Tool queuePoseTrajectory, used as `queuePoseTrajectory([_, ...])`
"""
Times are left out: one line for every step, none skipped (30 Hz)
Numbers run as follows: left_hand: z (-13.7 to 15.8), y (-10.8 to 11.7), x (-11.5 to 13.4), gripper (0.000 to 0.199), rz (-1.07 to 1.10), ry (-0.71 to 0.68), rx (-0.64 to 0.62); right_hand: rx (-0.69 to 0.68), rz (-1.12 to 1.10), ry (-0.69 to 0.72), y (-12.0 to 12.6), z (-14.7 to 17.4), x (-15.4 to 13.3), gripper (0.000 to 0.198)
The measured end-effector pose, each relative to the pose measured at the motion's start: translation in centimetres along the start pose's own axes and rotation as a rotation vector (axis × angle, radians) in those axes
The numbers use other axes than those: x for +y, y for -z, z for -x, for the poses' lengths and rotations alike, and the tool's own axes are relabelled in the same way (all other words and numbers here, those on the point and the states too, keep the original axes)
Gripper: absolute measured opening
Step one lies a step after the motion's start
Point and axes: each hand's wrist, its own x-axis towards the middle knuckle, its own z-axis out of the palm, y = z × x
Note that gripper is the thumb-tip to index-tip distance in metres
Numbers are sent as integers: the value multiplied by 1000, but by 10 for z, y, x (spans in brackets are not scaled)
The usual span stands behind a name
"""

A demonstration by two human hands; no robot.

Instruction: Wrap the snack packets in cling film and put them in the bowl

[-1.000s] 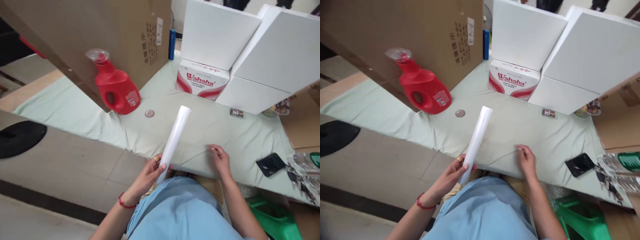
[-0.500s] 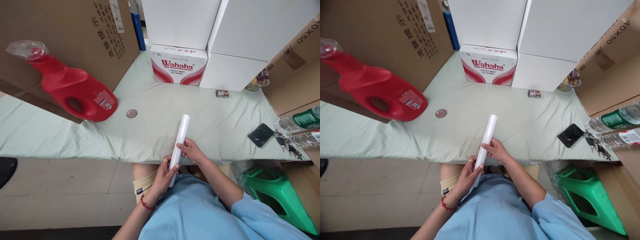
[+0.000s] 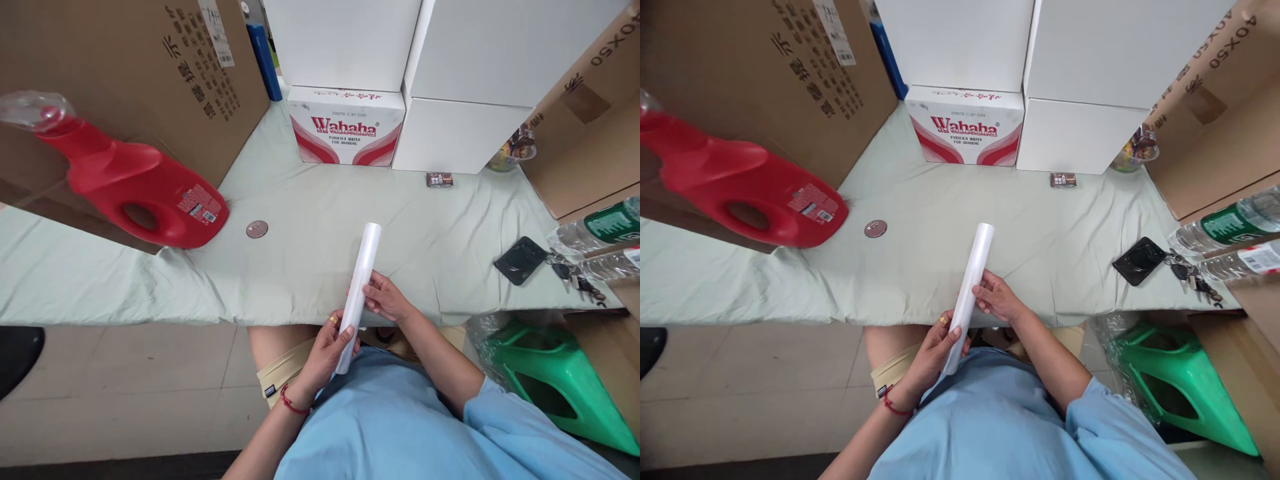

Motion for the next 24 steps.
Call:
queuePoseTrajectory([0, -2, -1, 56, 6, -5, -4, -2, -10, 7, 1, 0, 1, 60])
queuePoseTrajectory([0, -3, -2, 55, 8, -9, -5, -7, -16, 12, 2, 1, 1, 60])
queuePoseTrajectory([-1, -4, -2, 54, 6, -12, -4, -16, -19, 15, 2, 1, 2, 60])
queuePoseTrajectory([-1, -5, -3, 54, 5, -14, 0, -29, -21, 16, 3, 1, 2, 60])
queuePoseTrajectory([-1, -5, -2, 53, 4, -16, 5, -43, -23, 17, 3, 1, 3, 60])
queuePoseTrajectory([-1, -6, -2, 52, 3, -18, 10, -60, -25, 18, 3, 1, 3, 61])
queuePoseTrajectory([-1, -5, -1, 51, 0, -18, 15, -80, -27, 20, 4, 2, 3, 61])
queuePoseTrajectory([-1, -5, 0, 50, -6, -16, 20, -103, -29, 25, 4, 2, 2, 61])
queuePoseTrajectory([-1, -4, 1, 50, -16, -12, 23, -127, -28, 30, 4, 2, 2, 60])
queuePoseTrajectory([0, -4, 2, 50, -29, -8, 25, -147, -26, 36, 4, 3, 2, 60])
queuePoseTrajectory([0, -3, 3, 50, -42, -6, 25, -163, -25, 42, 4, 4, 2, 59])
queuePoseTrajectory([1, -2, 4, 51, -45, -6, 24, -174, -26, 47, 5, 4, 2, 59])
queuePoseTrajectory([3, -1, 5, 51, -36, -2, 18, -179, -30, 49, 5, 5, 3, 58])
queuePoseTrajectory([4, -1, 6, 52, -17, 10, 5, -179, -38, 46, 6, 6, 4, 57])
queuePoseTrajectory([5, 0, 7, 55, 9, 28, -13, -178, -48, 38, 7, 6, 5, 55])
queuePoseTrajectory([6, 0, 8, 58, 35, 50, -30, -176, -58, 25, 8, 6, 6, 55])
queuePoseTrajectory([7, 0, 8, 61, 56, 71, -41, -170, -65, 10, 8, 6, 8, 54])
queuePoseTrajectory([8, -1, 8, 63, 68, 89, -42, -153, -75, 1, 9, 6, 8, 55])
queuePoseTrajectory([9, -1, 7, 64, 72, 100, -34, -120, -90, 6, 10, 6, 7, 56])
queuePoseTrajectory([9, -2, 6, 62, 71, 105, -19, -74, -113, 21, 11, 5, 5, 57])
queuePoseTrajectory([9, -2, 5, 60, 66, 103, -3, -23, -141, 40, 12, 4, 2, 59])
queuePoseTrajectory([8, -3, 2, 57, 58, 99, 8, 26, -167, 62, 13, 3, -3, 64])
queuePoseTrajectory([7, -3, 0, 55, 49, 95, 12, 68, -179, 83, 14, 2, -8, 68])
queuePoseTrajectory([7, -3, -3, 54, 40, 92, 11, 101, -168, 98, 15, 1, -14, 72])
